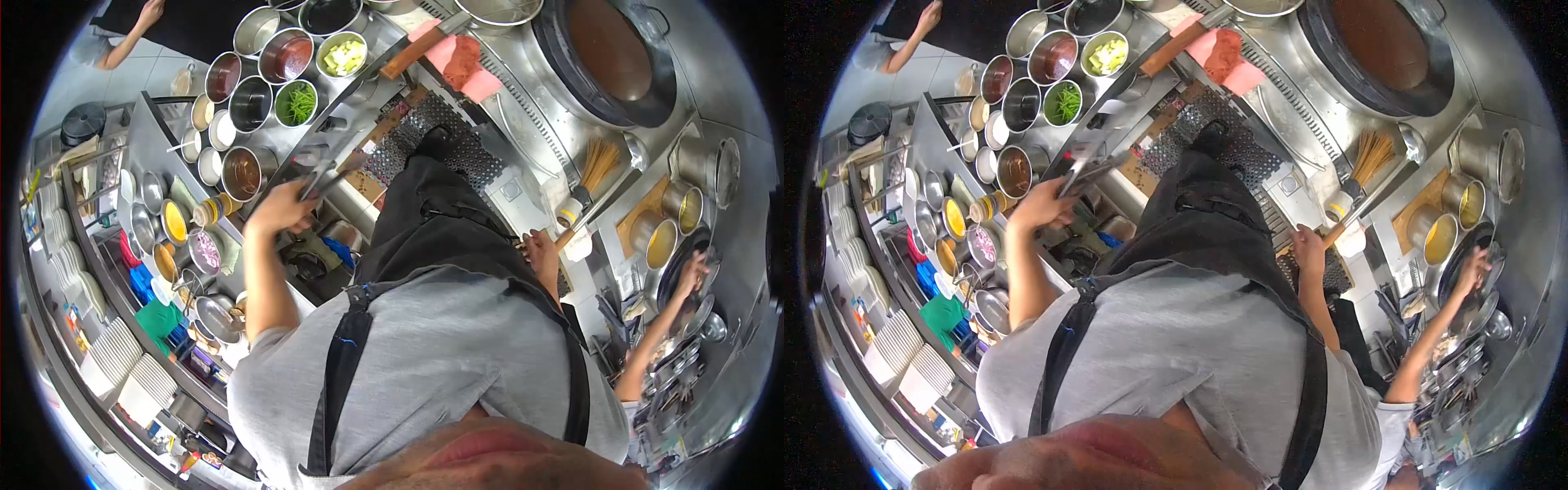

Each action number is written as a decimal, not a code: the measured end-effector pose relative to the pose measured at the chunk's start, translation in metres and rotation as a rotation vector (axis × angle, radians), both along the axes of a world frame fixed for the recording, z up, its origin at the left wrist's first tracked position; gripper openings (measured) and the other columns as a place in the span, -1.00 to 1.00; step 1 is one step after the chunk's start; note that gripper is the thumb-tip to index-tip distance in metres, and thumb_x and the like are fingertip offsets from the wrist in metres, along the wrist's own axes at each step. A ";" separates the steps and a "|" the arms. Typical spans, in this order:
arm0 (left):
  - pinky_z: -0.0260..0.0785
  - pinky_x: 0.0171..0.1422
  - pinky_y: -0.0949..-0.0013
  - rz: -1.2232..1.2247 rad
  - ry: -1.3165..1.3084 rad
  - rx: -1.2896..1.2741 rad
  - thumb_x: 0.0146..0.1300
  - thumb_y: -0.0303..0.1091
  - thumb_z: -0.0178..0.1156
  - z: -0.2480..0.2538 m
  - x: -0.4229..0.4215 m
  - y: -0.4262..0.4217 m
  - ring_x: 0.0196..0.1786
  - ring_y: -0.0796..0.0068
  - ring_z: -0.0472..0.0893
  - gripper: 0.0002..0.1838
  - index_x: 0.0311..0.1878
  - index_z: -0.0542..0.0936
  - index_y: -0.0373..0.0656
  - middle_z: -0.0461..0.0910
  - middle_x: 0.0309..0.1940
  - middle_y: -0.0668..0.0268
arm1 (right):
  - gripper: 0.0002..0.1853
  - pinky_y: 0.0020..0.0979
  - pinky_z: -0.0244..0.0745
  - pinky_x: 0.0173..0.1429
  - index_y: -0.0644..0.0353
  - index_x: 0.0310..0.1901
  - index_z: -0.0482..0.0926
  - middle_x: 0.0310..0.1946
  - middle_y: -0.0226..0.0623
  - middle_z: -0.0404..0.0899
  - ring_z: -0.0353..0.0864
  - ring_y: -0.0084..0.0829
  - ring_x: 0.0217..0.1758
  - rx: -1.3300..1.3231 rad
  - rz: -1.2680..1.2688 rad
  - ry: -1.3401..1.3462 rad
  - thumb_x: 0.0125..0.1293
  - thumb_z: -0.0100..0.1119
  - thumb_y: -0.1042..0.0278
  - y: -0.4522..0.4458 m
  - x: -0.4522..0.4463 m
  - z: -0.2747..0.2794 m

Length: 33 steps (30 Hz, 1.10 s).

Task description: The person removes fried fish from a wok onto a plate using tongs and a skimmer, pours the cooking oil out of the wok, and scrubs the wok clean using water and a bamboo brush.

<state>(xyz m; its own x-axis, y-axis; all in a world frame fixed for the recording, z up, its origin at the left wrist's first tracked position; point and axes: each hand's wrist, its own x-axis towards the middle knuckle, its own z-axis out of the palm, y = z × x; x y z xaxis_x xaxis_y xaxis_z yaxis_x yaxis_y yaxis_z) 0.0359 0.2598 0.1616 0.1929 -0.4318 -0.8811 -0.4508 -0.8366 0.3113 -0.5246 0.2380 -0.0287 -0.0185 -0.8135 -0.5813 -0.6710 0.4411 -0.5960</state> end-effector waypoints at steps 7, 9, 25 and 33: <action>0.45 -0.62 0.24 0.314 0.241 -0.142 0.24 -0.49 -0.02 -0.303 0.018 -0.104 -0.62 0.22 0.62 -0.78 -0.13 0.45 -0.46 0.63 -0.47 -0.05 | -0.55 -0.41 0.54 -0.23 0.38 -0.01 0.60 -0.34 -0.10 0.71 0.72 -0.38 -0.38 0.150 -0.070 0.181 0.22 0.28 0.16 -0.004 0.016 0.049; 0.43 -0.63 0.25 0.389 0.320 -0.029 0.28 -0.51 -0.05 -0.371 0.034 -0.146 -0.57 0.13 0.65 -0.75 -0.02 0.38 -0.46 0.62 -0.44 -0.12 | -0.55 -0.40 0.54 -0.23 0.37 -0.01 0.59 -0.35 -0.10 0.70 0.71 -0.38 -0.40 0.196 -0.101 0.267 0.22 0.28 0.16 0.002 0.013 0.055; 0.54 -0.17 0.14 0.596 -0.113 -0.282 0.30 0.01 0.05 -0.510 0.048 -0.176 -0.27 0.25 0.70 -0.53 -0.23 0.68 -0.27 0.69 -0.26 0.08 | -0.60 -0.44 0.52 -0.34 0.32 0.03 0.58 -0.39 -0.15 0.69 0.67 -0.49 -0.44 0.133 -0.171 0.272 0.24 0.29 0.24 0.018 0.039 0.039; 0.54 -0.44 0.21 -0.718 0.227 -0.122 0.10 -0.35 0.20 -0.451 -0.031 -0.167 -0.44 0.26 0.65 -0.76 -0.13 0.56 -0.12 0.58 -0.51 0.19 | -0.56 -0.35 0.58 -0.17 0.30 0.00 0.61 -0.35 -0.07 0.69 0.71 -0.35 -0.40 0.165 -0.526 0.249 0.20 0.30 0.12 0.060 0.079 0.043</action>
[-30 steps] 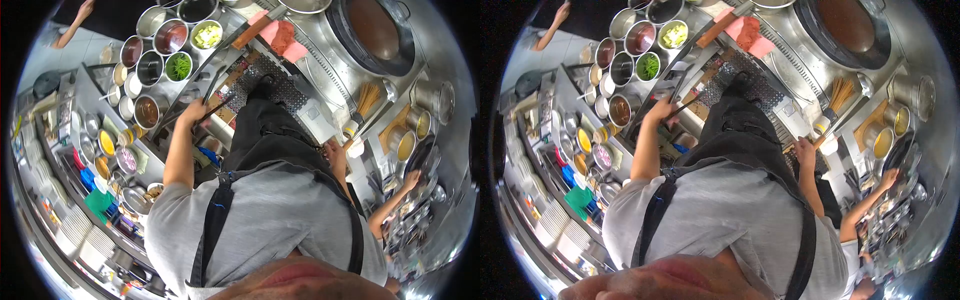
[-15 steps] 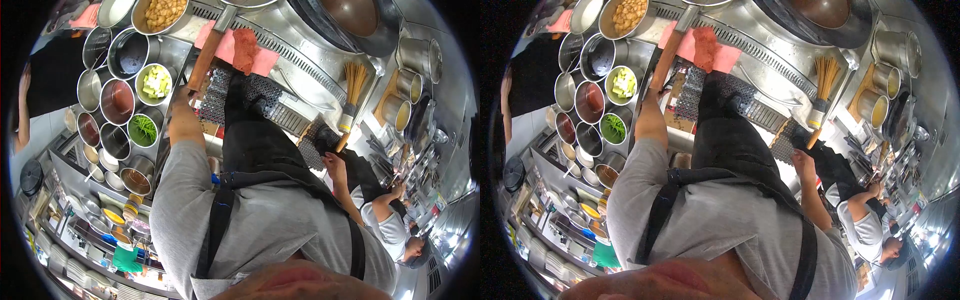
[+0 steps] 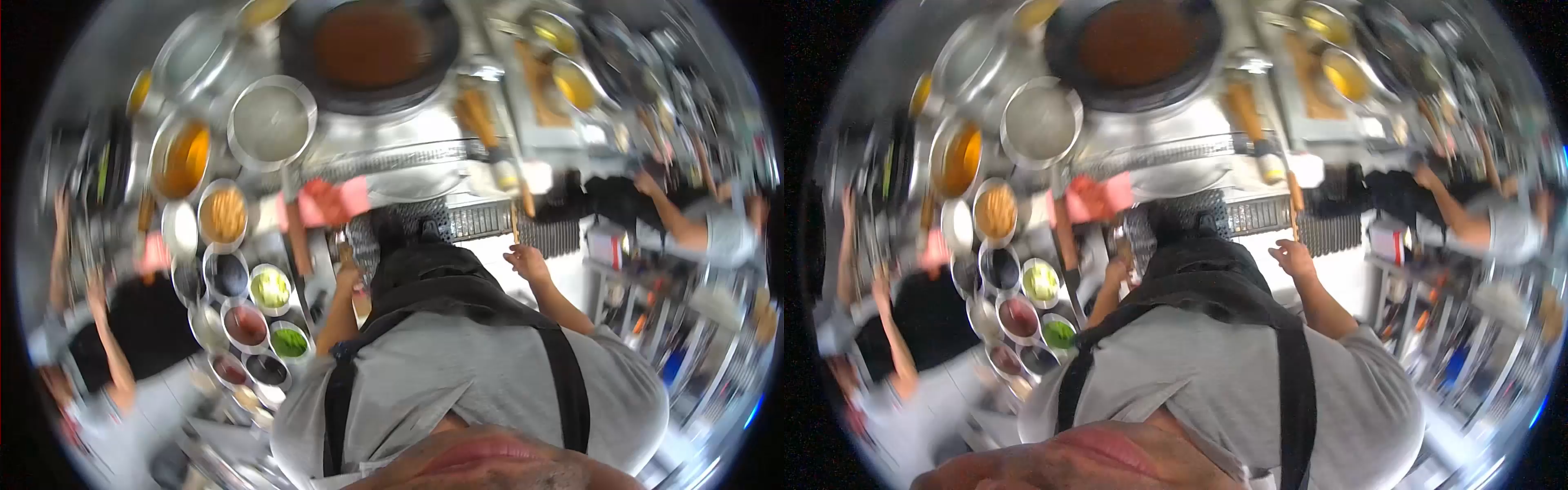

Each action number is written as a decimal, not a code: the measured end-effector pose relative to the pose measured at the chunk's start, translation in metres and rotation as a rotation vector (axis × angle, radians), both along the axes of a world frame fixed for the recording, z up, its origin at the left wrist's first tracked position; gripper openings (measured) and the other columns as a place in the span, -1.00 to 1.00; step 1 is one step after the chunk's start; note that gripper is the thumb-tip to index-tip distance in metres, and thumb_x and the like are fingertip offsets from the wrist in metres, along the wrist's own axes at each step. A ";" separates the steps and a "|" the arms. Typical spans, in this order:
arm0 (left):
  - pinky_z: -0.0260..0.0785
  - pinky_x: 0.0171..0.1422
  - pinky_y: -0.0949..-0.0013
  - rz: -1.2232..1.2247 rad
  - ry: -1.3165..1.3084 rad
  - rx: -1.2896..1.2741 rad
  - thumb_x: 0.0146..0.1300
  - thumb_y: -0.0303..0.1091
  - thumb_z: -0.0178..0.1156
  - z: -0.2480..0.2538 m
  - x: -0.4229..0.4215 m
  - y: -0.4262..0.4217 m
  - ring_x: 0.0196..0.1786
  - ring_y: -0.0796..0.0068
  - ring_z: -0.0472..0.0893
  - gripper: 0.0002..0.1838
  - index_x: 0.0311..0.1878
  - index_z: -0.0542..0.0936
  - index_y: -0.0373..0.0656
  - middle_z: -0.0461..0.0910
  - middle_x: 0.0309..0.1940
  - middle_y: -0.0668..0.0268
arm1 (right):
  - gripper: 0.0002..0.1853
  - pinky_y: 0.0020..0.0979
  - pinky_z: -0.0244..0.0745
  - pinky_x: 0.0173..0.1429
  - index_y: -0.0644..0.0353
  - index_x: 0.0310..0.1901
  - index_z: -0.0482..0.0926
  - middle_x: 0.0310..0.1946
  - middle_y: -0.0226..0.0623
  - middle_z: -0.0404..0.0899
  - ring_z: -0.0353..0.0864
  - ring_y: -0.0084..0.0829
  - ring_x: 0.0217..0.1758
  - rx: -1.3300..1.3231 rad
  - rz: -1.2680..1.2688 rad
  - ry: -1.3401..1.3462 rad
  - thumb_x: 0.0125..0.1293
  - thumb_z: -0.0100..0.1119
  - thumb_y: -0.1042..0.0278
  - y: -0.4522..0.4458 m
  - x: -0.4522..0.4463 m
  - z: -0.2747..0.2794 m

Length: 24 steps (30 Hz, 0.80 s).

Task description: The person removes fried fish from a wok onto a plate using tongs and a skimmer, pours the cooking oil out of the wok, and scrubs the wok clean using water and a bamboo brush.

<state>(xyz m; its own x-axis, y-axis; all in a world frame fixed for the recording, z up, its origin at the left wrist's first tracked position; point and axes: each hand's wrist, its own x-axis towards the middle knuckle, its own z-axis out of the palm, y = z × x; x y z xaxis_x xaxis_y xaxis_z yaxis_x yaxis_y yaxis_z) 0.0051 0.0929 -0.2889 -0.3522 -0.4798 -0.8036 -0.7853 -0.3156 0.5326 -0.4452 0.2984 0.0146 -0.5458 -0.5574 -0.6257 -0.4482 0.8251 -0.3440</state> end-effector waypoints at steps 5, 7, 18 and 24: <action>0.39 -0.64 0.35 0.319 0.204 0.316 0.21 -0.45 0.11 0.067 -0.059 -0.058 -0.54 0.42 0.56 -0.86 -0.15 0.53 -0.13 0.53 -0.51 0.23 | -0.52 -0.20 0.51 0.11 0.22 -0.07 0.67 -0.21 -0.04 0.69 0.66 -0.10 -0.06 0.057 -0.104 0.136 0.12 0.29 -0.01 0.076 0.044 -0.021; 0.35 -0.64 0.38 0.215 0.152 0.250 0.21 -0.43 0.13 0.067 -0.067 -0.079 -0.54 0.43 0.55 -0.85 -0.14 0.53 -0.14 0.54 -0.49 0.24 | -0.53 -0.18 0.49 0.15 0.22 -0.13 0.69 -0.19 -0.01 0.68 0.63 -0.05 -0.03 0.019 -0.182 0.167 0.10 0.30 -0.03 0.117 0.057 -0.058; 0.47 -0.44 0.31 -0.456 -0.113 -0.079 0.14 -0.32 0.26 0.104 -0.096 -0.110 -0.42 0.37 0.61 -0.69 -0.07 0.57 -0.23 0.61 -0.33 0.19 | -0.56 -0.16 0.48 0.18 0.22 -0.10 0.67 -0.13 -0.01 0.66 0.60 -0.04 0.04 0.013 -0.615 0.107 0.13 0.28 0.02 0.226 0.127 -0.057; 0.48 -0.37 0.33 -0.651 -0.043 -0.365 0.12 -0.34 0.25 0.124 -0.124 -0.083 -0.39 0.34 0.62 -0.64 -0.01 0.57 -0.26 0.62 -0.30 0.17 | -0.64 -0.15 0.51 0.14 0.23 -0.18 0.69 -0.15 -0.01 0.66 0.62 -0.03 -0.01 0.066 -0.702 0.060 0.13 0.27 0.11 0.298 0.170 -0.074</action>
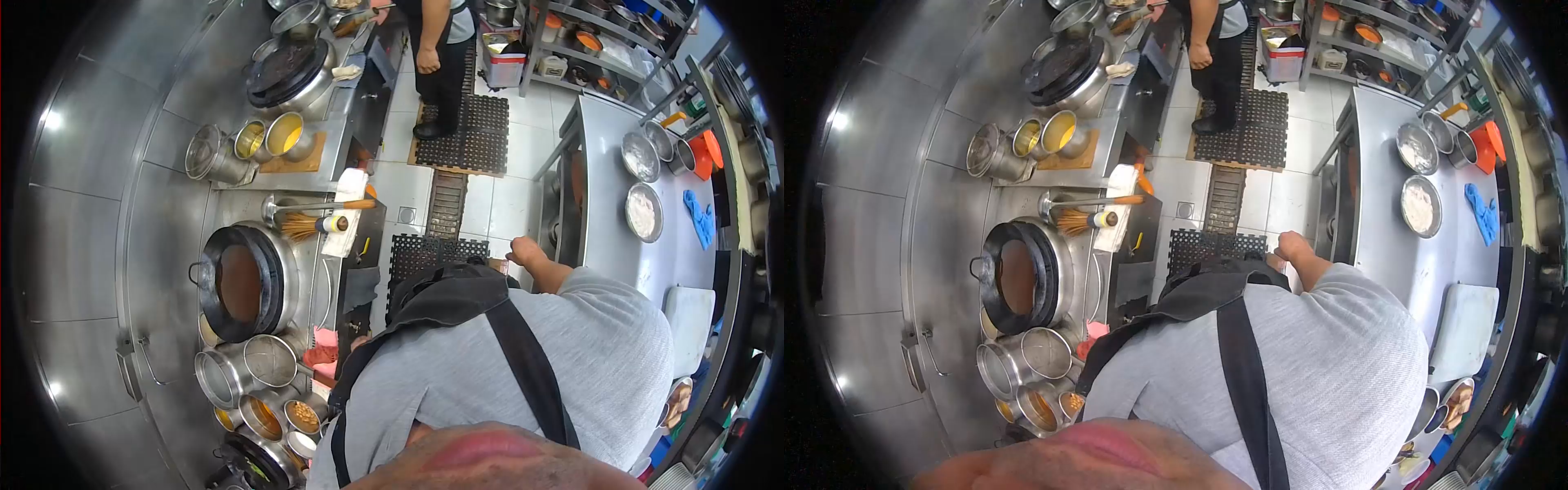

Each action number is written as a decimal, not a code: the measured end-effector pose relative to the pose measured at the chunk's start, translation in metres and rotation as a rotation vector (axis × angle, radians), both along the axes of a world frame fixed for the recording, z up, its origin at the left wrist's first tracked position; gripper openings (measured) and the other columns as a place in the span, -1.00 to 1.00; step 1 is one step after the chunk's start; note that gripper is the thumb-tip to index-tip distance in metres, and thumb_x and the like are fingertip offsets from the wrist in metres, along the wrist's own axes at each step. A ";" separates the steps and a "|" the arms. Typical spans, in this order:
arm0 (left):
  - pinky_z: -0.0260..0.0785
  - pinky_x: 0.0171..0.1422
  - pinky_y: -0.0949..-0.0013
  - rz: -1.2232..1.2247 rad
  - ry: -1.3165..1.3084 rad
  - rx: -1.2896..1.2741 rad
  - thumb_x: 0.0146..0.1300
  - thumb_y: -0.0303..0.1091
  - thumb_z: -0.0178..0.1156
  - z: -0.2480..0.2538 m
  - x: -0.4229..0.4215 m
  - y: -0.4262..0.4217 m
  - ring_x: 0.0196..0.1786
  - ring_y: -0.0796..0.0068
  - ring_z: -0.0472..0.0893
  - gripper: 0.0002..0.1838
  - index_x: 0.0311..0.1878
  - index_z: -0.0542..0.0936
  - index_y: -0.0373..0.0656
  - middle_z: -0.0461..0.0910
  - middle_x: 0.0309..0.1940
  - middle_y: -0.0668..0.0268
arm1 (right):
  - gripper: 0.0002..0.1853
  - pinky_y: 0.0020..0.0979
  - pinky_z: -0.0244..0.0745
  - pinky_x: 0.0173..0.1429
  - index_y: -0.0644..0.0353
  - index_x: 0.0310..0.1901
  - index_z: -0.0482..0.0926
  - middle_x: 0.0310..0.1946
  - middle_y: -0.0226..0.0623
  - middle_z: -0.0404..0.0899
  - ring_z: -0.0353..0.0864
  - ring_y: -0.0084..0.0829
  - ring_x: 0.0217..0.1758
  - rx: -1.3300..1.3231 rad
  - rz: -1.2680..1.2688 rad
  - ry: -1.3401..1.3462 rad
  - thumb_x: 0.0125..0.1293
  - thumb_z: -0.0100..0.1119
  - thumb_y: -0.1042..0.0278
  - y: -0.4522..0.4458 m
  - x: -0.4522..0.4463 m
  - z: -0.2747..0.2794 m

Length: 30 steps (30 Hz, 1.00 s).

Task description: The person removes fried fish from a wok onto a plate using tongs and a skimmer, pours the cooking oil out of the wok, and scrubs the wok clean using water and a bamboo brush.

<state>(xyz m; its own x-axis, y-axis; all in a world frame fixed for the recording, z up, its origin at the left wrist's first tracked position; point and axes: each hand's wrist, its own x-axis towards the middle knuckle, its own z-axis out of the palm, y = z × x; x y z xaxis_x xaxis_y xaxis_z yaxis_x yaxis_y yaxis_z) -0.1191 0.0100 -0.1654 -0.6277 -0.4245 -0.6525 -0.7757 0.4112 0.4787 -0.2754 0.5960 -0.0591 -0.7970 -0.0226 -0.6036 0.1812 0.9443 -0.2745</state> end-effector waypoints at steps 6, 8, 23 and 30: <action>0.48 -0.30 0.33 0.371 0.184 0.000 0.15 -0.31 0.17 0.005 -0.005 0.024 -0.36 0.33 0.64 -0.60 0.05 0.56 -0.29 0.64 -0.26 0.21 | -0.67 -0.11 0.51 0.15 0.22 -0.17 0.69 -0.11 0.05 0.64 0.61 -0.01 0.02 0.029 -0.006 0.016 0.12 0.24 0.16 0.053 -0.004 -0.010; 0.48 -0.30 0.33 0.756 0.309 0.117 0.15 -0.31 0.17 0.026 0.007 0.021 -0.35 0.33 0.64 -0.60 0.04 0.56 -0.28 0.63 -0.26 0.21 | -0.65 -0.10 0.50 0.16 0.22 -0.17 0.68 -0.12 0.05 0.64 0.61 0.00 0.01 -0.012 -0.090 0.085 0.15 0.26 0.10 0.060 -0.010 -0.002; 0.47 -0.26 0.33 1.157 0.776 0.098 0.16 -0.30 0.18 0.129 -0.003 -0.030 -0.34 0.34 0.61 -0.64 0.02 0.56 -0.22 0.61 -0.28 0.23 | -0.66 -0.11 0.48 0.16 0.24 -0.20 0.69 -0.17 0.01 0.65 0.60 -0.01 0.02 -0.017 -0.155 0.070 0.14 0.29 0.12 0.091 0.053 -0.023; 0.46 -0.24 0.33 1.080 0.726 0.169 0.16 -0.30 0.19 0.141 -0.008 -0.041 -0.34 0.35 0.60 -0.65 0.01 0.56 -0.20 0.60 -0.29 0.25 | -0.63 -0.13 0.43 0.24 0.24 -0.15 0.66 -0.06 0.03 0.61 0.55 -0.04 0.11 0.036 -0.213 0.045 0.15 0.28 0.11 0.089 0.022 0.029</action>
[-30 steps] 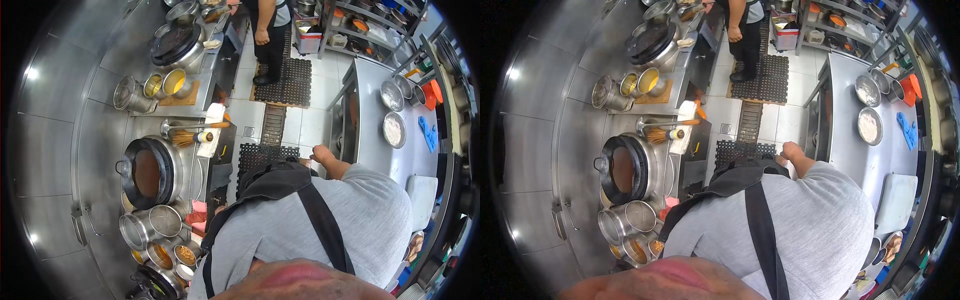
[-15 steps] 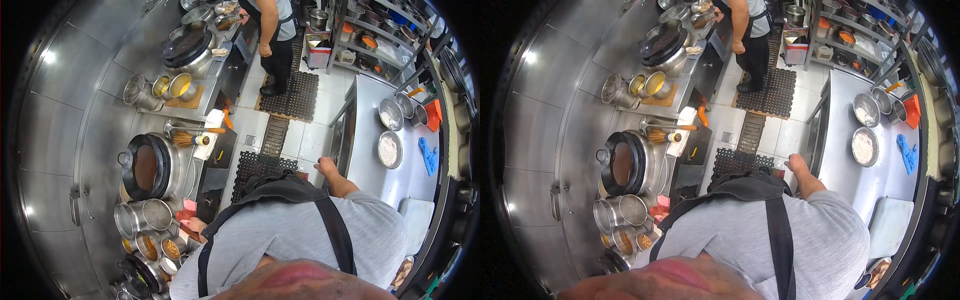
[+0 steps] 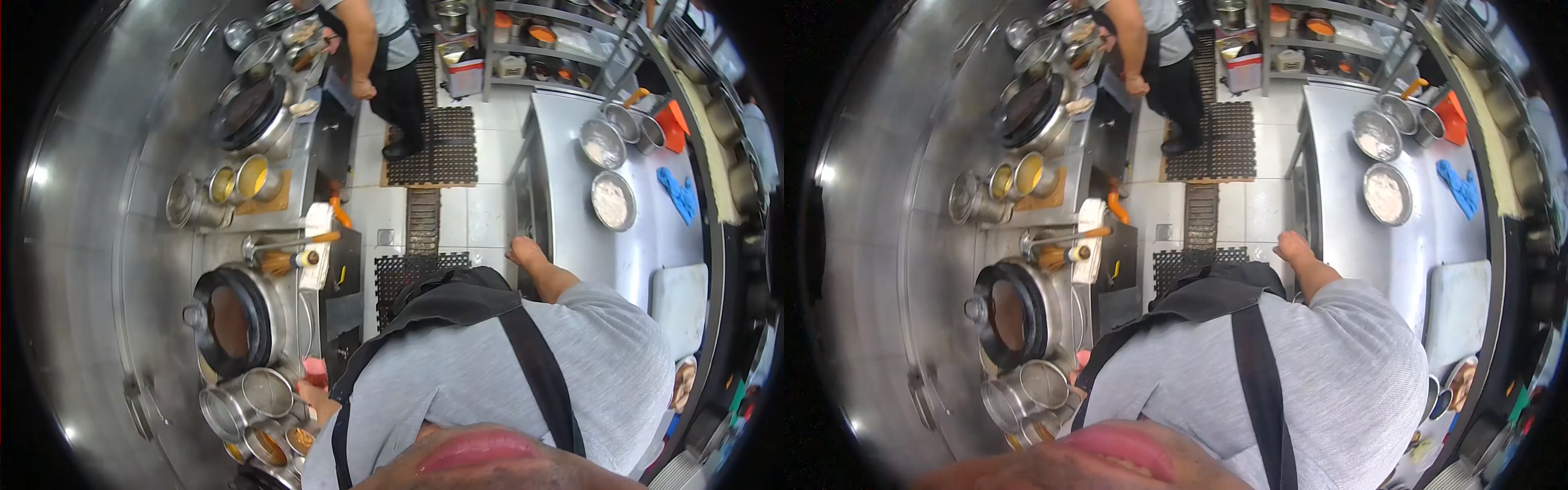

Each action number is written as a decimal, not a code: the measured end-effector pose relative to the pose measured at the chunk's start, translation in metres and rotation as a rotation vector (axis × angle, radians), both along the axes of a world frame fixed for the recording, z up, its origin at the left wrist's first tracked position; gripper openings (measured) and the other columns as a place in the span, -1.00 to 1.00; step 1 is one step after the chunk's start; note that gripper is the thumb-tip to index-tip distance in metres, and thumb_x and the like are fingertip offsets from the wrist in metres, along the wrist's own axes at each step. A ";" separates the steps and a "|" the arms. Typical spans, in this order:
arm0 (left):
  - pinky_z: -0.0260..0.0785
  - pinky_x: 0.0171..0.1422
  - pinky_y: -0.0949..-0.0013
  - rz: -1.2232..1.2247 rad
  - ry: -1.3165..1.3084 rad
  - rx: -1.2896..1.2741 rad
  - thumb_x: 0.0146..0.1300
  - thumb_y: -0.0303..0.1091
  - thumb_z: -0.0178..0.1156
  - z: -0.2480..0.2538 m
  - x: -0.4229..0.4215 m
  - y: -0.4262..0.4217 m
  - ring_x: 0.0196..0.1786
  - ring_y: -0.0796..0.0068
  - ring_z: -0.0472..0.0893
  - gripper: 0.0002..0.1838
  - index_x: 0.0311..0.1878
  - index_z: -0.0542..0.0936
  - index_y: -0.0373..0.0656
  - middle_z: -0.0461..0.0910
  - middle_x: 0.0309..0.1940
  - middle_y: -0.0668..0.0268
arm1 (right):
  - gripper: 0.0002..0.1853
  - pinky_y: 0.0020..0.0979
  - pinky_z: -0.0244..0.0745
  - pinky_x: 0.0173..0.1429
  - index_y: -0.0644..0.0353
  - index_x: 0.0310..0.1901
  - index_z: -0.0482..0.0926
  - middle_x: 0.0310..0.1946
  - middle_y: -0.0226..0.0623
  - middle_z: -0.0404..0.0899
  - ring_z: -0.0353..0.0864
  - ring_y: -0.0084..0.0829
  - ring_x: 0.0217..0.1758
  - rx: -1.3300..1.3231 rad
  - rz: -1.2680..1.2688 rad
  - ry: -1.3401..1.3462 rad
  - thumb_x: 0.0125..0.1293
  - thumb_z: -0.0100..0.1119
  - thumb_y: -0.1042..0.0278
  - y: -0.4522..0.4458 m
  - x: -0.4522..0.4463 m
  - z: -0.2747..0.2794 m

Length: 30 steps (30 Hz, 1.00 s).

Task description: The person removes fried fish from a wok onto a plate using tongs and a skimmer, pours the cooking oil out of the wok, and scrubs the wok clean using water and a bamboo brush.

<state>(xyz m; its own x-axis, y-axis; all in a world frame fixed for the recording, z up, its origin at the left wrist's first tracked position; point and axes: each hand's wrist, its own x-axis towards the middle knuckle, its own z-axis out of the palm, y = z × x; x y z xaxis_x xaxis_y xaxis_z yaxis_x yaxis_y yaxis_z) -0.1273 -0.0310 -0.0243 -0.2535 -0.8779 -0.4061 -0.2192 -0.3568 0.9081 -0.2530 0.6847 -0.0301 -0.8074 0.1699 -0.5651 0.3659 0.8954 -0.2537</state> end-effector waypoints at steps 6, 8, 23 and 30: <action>0.45 -0.23 0.33 -0.139 -0.095 0.089 0.17 -0.30 0.19 0.004 0.005 -0.025 -0.33 0.36 0.59 -0.67 0.00 0.56 -0.18 0.59 -0.30 0.25 | -0.64 -0.08 0.48 0.13 0.24 -0.19 0.66 -0.17 0.02 0.64 0.59 0.00 0.01 -0.017 0.057 0.123 0.18 0.25 0.08 -0.014 -0.033 0.011; 0.45 -0.22 0.33 -0.192 -0.137 0.143 0.17 -0.30 0.19 -0.001 0.008 -0.030 -0.33 0.36 0.59 -0.67 0.00 0.56 -0.17 0.59 -0.31 0.26 | -0.64 -0.06 0.50 0.07 0.24 -0.20 0.66 -0.23 0.03 0.65 0.61 0.03 -0.04 -0.014 0.053 0.161 0.19 0.26 0.07 -0.018 -0.036 0.013; 0.44 -0.19 0.32 -0.349 -0.271 0.265 0.18 -0.29 0.20 -0.018 -0.018 -0.018 -0.32 0.37 0.57 -0.71 -0.02 0.56 -0.11 0.57 -0.33 0.28 | -0.68 -0.09 0.53 0.06 0.20 -0.21 0.68 -0.24 0.02 0.65 0.63 0.01 -0.08 0.078 -0.029 0.005 0.16 0.27 0.11 0.018 0.051 0.002; 0.43 -0.17 0.32 -0.216 -0.051 0.162 0.19 -0.28 0.21 -0.011 -0.024 0.000 -0.31 0.38 0.56 -0.72 -0.03 0.56 -0.09 0.56 -0.34 0.29 | -0.68 -0.10 0.53 0.05 0.22 -0.27 0.69 -0.26 0.02 0.66 0.63 -0.01 -0.08 0.060 -0.007 0.015 0.15 0.27 0.09 0.031 0.056 0.003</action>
